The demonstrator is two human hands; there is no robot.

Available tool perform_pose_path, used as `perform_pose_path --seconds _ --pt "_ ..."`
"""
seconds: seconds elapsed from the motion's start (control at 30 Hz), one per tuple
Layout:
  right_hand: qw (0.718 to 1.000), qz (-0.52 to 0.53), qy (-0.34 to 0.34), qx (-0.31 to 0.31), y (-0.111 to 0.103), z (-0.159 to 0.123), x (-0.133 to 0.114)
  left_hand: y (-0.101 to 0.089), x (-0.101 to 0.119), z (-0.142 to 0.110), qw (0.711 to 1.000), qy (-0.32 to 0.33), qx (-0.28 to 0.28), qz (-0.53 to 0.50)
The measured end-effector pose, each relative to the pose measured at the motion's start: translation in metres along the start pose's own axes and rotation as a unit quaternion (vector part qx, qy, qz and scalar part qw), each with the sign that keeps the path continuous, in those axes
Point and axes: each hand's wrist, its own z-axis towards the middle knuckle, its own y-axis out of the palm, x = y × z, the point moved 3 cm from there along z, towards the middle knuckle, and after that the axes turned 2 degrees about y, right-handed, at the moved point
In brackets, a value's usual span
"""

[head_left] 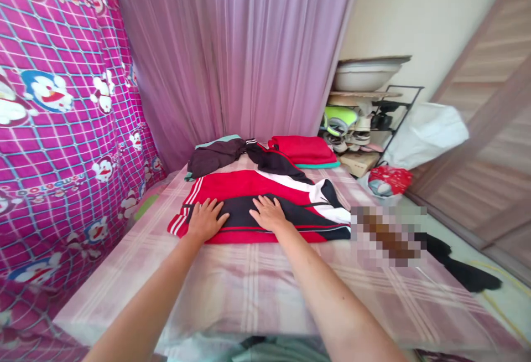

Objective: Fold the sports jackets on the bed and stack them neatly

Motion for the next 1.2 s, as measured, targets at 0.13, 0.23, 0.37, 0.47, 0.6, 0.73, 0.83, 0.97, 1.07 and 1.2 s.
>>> perform_pose_path --seconds 0.13,0.23,0.37,0.47,0.6,0.73,0.83,0.97,1.07,1.2 --pt "0.999 -0.009 0.039 -0.012 0.006 -0.016 0.044 0.007 -0.007 0.002 0.999 0.022 0.024 0.011" --pt "0.996 -0.023 0.081 0.011 -0.001 -0.040 0.088 0.008 -0.009 0.004 0.999 0.026 0.028 0.021" --pt "0.994 -0.056 0.085 0.039 -0.011 -0.069 0.132 0.007 -0.006 0.005 0.999 0.028 0.017 0.025" --pt "0.992 -0.081 0.073 0.060 -0.018 -0.078 0.144 0.005 -0.004 0.005 0.999 0.026 0.020 0.025" --pt "0.985 -0.074 0.083 0.129 -0.025 -0.086 0.131 0.005 -0.004 0.004 0.999 0.023 0.026 0.028" --pt "0.993 -0.051 0.020 0.102 -0.014 -0.097 0.117 0.007 -0.005 0.004 0.999 0.029 0.026 0.029" --pt "0.996 -0.044 0.020 0.073 -0.007 -0.104 0.127 0.008 -0.007 0.005 0.999 0.034 0.028 0.025" --pt "0.982 0.001 0.043 0.186 -0.023 -0.118 0.156 0.009 -0.007 0.005 0.998 0.033 0.030 0.035" --pt "0.952 0.013 0.107 0.286 -0.037 -0.145 0.183 0.009 -0.007 0.005 0.998 0.034 0.030 0.049" --pt "0.958 0.015 0.111 0.265 -0.034 -0.179 0.209 0.008 -0.007 0.004 0.997 0.043 0.024 0.061"
